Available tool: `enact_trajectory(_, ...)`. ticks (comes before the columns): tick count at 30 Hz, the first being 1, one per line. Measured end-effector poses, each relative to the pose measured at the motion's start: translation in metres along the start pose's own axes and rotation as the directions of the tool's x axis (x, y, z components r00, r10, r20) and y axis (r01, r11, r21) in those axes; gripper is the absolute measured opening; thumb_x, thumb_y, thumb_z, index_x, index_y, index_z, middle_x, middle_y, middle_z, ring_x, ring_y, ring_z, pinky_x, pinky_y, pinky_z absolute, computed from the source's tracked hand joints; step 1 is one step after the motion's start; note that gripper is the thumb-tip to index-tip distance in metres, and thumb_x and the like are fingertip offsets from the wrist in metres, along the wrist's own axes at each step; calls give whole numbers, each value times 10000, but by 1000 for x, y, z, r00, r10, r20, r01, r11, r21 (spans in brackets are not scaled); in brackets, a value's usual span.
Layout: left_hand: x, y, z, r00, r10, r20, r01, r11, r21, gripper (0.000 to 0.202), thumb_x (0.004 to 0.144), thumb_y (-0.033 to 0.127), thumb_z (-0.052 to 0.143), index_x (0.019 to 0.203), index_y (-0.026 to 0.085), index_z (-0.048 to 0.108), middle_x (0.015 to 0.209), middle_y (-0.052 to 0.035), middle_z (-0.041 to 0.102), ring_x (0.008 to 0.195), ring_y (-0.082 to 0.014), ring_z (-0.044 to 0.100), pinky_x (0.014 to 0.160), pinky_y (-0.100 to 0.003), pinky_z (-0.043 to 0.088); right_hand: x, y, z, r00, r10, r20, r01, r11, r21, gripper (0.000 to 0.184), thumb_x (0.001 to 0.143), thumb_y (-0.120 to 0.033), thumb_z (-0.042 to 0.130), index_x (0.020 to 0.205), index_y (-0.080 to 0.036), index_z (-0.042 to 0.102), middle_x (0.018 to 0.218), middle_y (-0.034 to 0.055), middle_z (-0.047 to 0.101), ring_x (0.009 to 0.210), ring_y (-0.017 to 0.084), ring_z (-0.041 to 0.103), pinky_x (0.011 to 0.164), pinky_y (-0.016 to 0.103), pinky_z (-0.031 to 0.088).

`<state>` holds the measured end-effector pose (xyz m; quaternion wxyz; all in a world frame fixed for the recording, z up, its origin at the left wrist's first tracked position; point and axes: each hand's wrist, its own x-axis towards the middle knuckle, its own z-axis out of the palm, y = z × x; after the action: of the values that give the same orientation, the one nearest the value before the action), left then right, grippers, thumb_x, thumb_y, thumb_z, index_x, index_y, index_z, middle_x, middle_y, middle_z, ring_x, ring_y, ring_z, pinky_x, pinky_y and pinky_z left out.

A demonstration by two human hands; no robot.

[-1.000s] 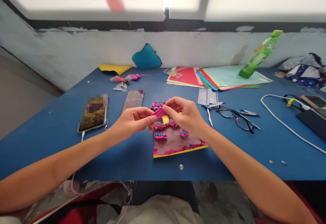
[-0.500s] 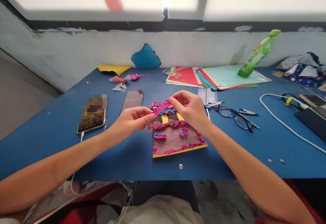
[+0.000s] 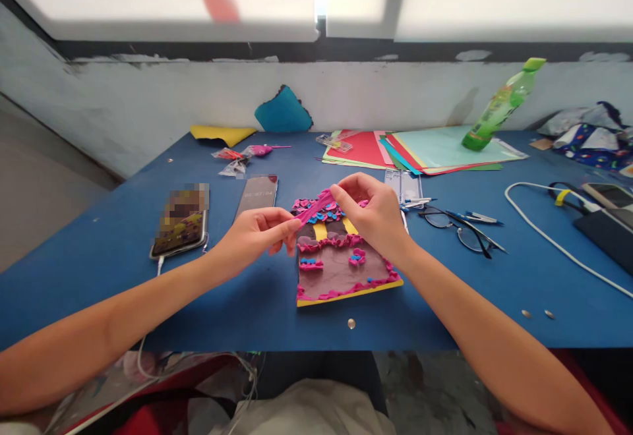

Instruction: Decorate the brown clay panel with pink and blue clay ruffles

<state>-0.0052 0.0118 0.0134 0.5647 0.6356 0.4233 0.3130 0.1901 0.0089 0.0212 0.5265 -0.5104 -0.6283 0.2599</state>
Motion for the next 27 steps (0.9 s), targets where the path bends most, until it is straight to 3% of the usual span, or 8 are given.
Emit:
enact_trajectory(7,-1,0,1,1000,-26,-3,26,993,-117,241,745,366,691,777,131,647,648,-26,680,599,-145,658,412,-177,361,-15,-3,12,989,-63,132,57,997,51,230,791,-400,645,761,-173,623,682,3,643,627,113,579,580,244,448)
enact_trajectory(14,-2,-4,3,998,31,60,-13,961,-275,304,678,308,765,907,130,674,737,-45,725,686,-174,685,479,-200,469,-18,-2,17,981,-138,138,143,990,-23,139,809,-307,640,757,-181,615,689,-2,664,628,104,591,578,226,455)
enact_trajectory(19,-3,-3,3,997,39,61,-21,962,-273,257,705,345,749,825,130,679,680,-35,713,670,-161,684,474,-181,447,-21,-2,18,966,-183,182,189,982,-13,108,810,-290,640,777,-189,620,706,0,675,636,111,600,582,231,466)
enact_trajectory(23,-3,-1,2,999,33,39,-23,975,-219,225,742,342,717,818,132,688,673,-32,713,661,-144,674,482,-174,431,-19,-1,16,967,-159,200,163,987,-3,142,825,-327,622,784,-191,623,719,7,677,658,123,604,587,246,458)
enact_trajectory(27,-3,0,2,998,54,19,-49,976,-212,190,752,324,712,808,144,684,669,-18,711,654,-131,663,491,-171,425,-16,-1,14,978,-69,198,59,997,56,199,810,-379,631,784,-182,630,733,14,671,683,131,602,593,252,447)
